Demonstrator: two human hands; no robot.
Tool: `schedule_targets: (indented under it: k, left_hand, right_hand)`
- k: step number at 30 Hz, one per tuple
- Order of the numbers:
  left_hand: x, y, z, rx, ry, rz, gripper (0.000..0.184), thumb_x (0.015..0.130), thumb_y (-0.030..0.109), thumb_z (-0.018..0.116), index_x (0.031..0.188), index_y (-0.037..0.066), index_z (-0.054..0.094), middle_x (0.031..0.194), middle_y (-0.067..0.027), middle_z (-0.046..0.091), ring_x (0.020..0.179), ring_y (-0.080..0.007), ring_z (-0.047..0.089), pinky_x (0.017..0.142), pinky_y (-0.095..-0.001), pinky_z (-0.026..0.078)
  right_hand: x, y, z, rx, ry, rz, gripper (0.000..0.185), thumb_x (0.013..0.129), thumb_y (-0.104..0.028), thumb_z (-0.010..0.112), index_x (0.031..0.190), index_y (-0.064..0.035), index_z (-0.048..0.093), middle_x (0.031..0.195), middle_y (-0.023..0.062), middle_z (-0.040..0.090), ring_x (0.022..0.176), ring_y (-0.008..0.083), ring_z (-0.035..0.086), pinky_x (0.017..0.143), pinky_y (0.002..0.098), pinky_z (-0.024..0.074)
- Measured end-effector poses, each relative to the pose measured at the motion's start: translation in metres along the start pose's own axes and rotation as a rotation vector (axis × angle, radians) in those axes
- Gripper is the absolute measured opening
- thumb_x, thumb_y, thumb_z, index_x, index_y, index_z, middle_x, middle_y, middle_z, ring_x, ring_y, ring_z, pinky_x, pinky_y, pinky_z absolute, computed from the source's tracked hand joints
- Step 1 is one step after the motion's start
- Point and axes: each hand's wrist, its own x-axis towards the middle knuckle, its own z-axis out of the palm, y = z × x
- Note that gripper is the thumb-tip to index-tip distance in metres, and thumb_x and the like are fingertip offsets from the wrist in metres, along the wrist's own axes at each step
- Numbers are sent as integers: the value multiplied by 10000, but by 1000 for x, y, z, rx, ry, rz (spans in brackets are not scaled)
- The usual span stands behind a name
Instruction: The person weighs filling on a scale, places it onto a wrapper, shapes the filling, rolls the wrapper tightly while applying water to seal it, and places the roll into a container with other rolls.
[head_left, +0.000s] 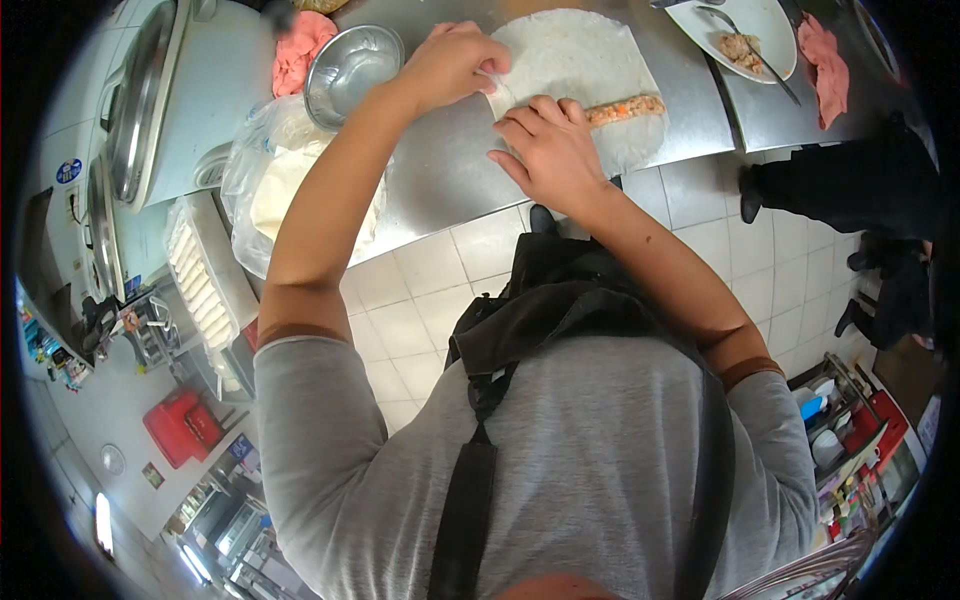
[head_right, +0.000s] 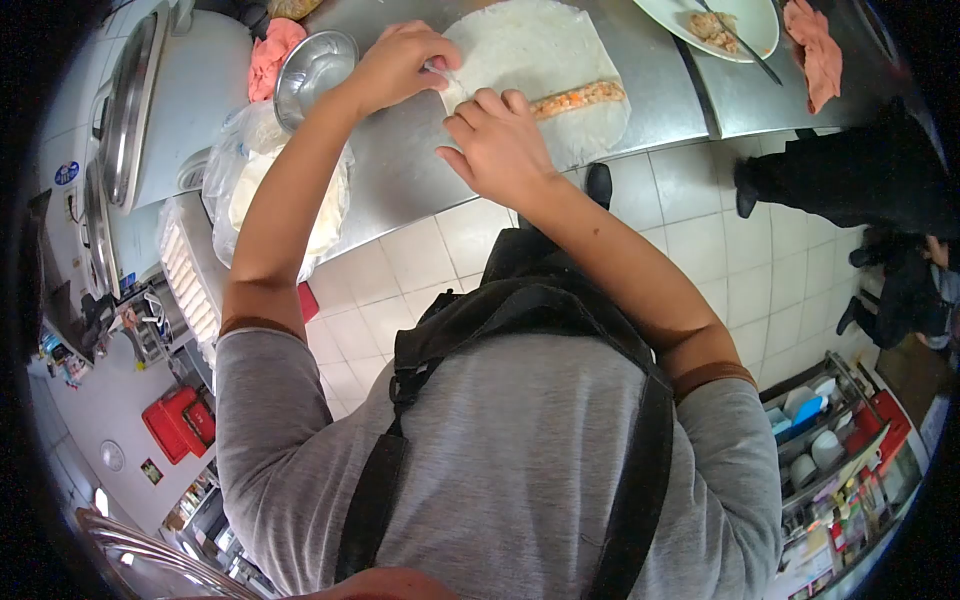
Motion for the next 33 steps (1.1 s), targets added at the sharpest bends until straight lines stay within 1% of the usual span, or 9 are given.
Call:
schedule_targets:
  k: [3, 6, 12, 19, 21, 25, 28, 31, 33]
  left_hand:
    - [-23, 6, 5, 287, 276, 72, 318, 791, 58, 758, 1091, 160, 746, 1143, 14, 716, 1207, -234, 580, 1112, -457, 363]
    - [-55, 28, 18, 439, 173, 315, 397, 844, 69, 700, 1222, 187, 726, 1364, 32, 663, 1398, -236, 488, 1200, -522, 288]
    - [-68, 25, 34, 764, 124, 0, 636, 897, 120, 605, 1517, 228, 511, 1547, 46, 527, 1523, -207, 346, 1249, -586, 196]
    - [-69, 29, 43, 632, 240, 133, 552, 869, 124, 622, 1420, 160, 612, 1504, 37, 566, 1527, -216, 340, 1240, -628, 188]
    - [-61, 32, 16, 895, 151, -45, 518, 842, 84, 631, 1344, 203, 678, 1474, 47, 592, 1480, -233, 410, 1225, -607, 226]
    - [-80, 3, -26, 663, 406, -326, 506, 844, 84, 630, 1330, 214, 689, 1437, 41, 607, 1444, -230, 435, 1211, -576, 233]
    - [-104, -49, -35, 652, 330, -539, 484, 823, 40, 622, 1256, 231, 728, 1303, 53, 689, 1340, -209, 521, 1178, -539, 270]
    - [-118, -78, -11, 807, 340, -277, 443, 831, 22, 620, 1180, 252, 765, 1200, 31, 738, 1316, -188, 542, 1187, -536, 259]
    - [-110, -56, -38, 737, 68, -499, 407, 831, 2, 612, 1097, 246, 798, 1153, -23, 753, 1306, -210, 556, 1205, -547, 245]
  right_hand:
    - [0, 2, -1, 3, -12, 9, 283, 886, -354, 730, 972, -84, 731, 1007, 24, 683, 1036, 229, 547, 903, 409, 373]
    - [-1, 4, -1, 2, 4, -7, 283, 890, -357, 728, 961, -83, 736, 1009, 14, 693, 1029, 229, 549, 907, 408, 373]
    - [3, 6, -4, 35, -53, 8, 274, 902, -362, 716, 907, -88, 734, 962, -9, 702, 1021, 220, 552, 907, 414, 378]
    - [5, 8, -5, 38, -55, -9, 279, 909, -366, 711, 893, -90, 744, 951, -21, 702, 1002, 224, 552, 908, 422, 380]
    - [7, 8, -6, 44, -77, 7, 274, 907, -366, 713, 917, -95, 748, 951, -21, 704, 1001, 225, 553, 913, 421, 379]
    - [6, 8, -9, 61, -142, 29, 242, 901, -352, 739, 972, -122, 748, 1059, -42, 714, 1053, 211, 552, 929, 418, 371]
    - [6, 10, -8, 105, -56, 13, 261, 897, -361, 731, 967, -111, 756, 1048, -21, 698, 1063, 225, 545, 933, 421, 369]
    - [5, 9, -13, 122, -68, 32, 252, 894, -353, 736, 984, -118, 761, 1091, -14, 691, 1090, 227, 540, 938, 422, 365]
    - [3, 9, -16, 124, -74, 33, 253, 893, -349, 738, 994, -119, 763, 1093, -8, 692, 1088, 230, 540, 939, 422, 364]
